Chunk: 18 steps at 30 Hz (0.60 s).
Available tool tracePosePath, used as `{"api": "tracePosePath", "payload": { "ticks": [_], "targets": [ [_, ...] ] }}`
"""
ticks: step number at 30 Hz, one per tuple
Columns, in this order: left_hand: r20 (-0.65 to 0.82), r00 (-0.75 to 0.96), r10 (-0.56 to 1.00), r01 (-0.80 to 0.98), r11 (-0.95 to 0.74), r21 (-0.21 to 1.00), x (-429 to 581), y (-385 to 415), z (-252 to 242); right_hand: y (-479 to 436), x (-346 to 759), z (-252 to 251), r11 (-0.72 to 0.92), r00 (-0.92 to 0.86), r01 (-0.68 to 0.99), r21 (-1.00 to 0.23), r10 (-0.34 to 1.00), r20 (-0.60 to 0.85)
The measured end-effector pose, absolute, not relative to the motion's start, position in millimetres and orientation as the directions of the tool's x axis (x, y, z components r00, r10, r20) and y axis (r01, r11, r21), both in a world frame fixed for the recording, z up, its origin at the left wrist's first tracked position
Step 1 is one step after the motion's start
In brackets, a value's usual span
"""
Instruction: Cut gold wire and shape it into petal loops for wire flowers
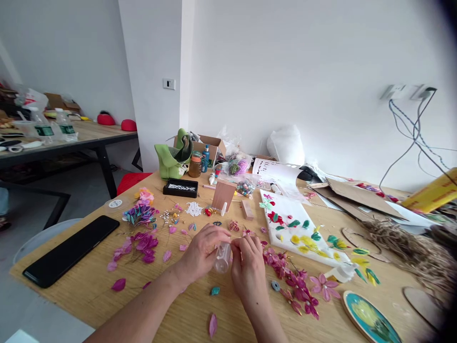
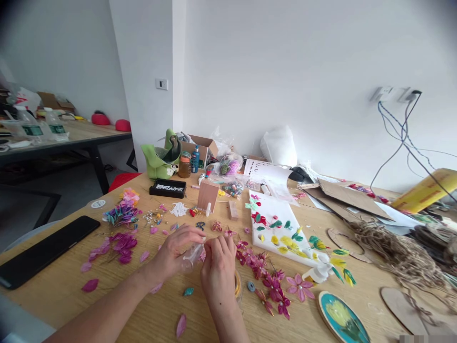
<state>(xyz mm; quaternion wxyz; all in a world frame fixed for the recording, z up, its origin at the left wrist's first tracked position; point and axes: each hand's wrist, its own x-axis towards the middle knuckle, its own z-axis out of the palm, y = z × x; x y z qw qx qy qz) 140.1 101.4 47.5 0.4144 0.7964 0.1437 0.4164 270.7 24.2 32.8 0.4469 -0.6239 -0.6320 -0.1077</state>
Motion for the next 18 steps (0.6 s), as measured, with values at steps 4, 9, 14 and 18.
{"api": "tracePosePath", "payload": {
  "ticks": [4,9,14,18],
  "targets": [
    [0.204,0.659,0.724,-0.199,-0.094,0.976,141.8,107.3,42.4,20.0,274.1,37.3,0.109,0.183,0.942,-0.317,0.624,0.759],
    [-0.095,0.759,0.645,-0.186,0.354,0.917,143.0,108.5,38.5,17.1,271.7,39.1,0.110,0.009,0.987,-0.117,0.692,0.722],
    [-0.094,0.729,0.678,-0.202,0.344,0.917,144.8,103.3,35.9,19.1,268.8,36.3,0.107,-0.017,0.990,-0.093,0.741,0.671],
    [-0.004,0.706,0.708,-0.207,0.211,0.955,148.0,102.4,35.8,20.0,266.7,36.8,0.113,-0.023,0.990,-0.089,0.738,0.675]
  ]
}}
